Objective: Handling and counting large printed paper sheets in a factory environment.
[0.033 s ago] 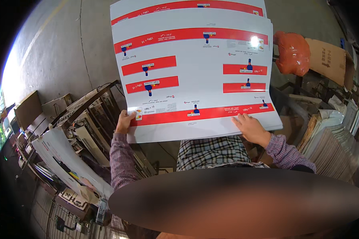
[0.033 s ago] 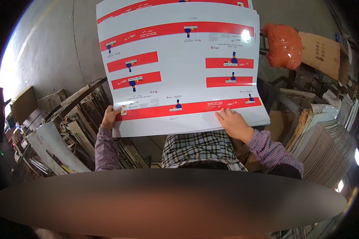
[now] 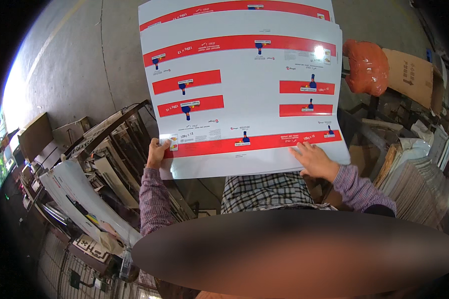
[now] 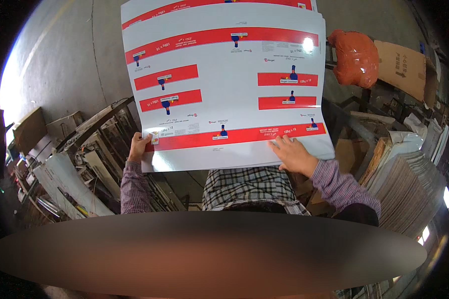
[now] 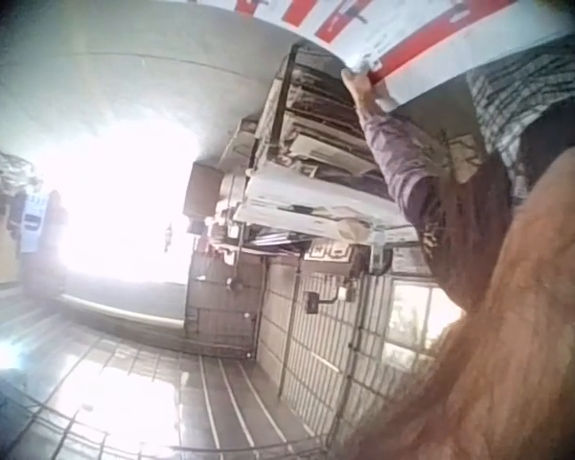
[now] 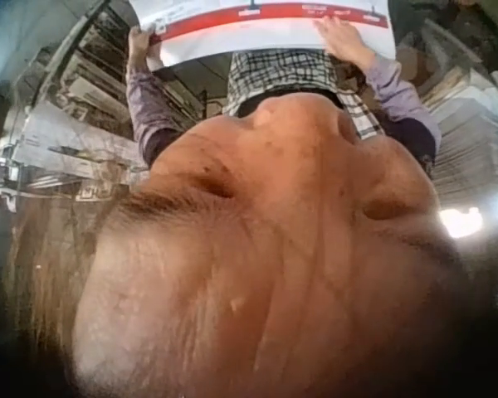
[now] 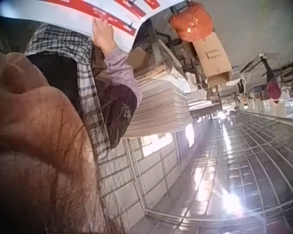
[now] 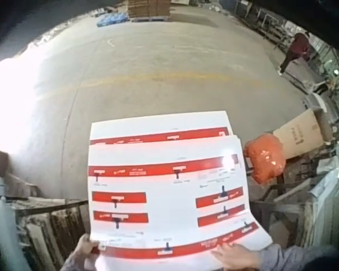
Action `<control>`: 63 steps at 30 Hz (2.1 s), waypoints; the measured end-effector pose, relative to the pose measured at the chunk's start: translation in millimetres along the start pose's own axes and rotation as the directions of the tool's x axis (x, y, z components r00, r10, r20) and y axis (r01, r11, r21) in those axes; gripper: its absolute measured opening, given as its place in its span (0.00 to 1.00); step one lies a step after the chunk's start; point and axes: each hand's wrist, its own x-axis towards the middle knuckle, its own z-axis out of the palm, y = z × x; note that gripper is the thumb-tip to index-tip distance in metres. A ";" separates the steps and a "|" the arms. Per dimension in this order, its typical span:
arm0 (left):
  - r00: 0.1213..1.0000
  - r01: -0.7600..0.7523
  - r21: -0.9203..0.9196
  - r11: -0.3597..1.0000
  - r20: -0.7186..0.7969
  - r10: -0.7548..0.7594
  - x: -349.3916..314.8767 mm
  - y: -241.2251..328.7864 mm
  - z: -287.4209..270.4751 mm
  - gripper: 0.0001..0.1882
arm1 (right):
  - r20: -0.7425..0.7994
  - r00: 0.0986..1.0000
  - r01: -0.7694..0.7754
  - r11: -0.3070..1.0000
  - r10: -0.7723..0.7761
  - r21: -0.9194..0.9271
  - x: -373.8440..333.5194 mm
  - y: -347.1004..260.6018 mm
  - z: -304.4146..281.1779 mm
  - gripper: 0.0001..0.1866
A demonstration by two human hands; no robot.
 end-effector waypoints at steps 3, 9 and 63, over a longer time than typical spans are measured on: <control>0.956 -0.096 0.041 0.995 -0.276 0.104 -23.8 22.0 32.8 0.21 | 0.102 0.994 0.044 0.998 -0.048 0.042 55.2 67.6 -32.5 0.26; 0.974 -0.166 -0.139 0.976 -0.177 0.141 -45.7 39.8 32.0 0.17 | -0.779 0.619 -0.249 0.966 0.099 -0.075 260.4 198.4 -131.9 0.20; 0.723 -0.410 0.791 0.454 -0.022 0.690 -7.2 221.4 193.6 0.19 | -0.354 0.894 -0.227 0.958 0.276 0.174 40.8 -76.0 -38.1 0.45</control>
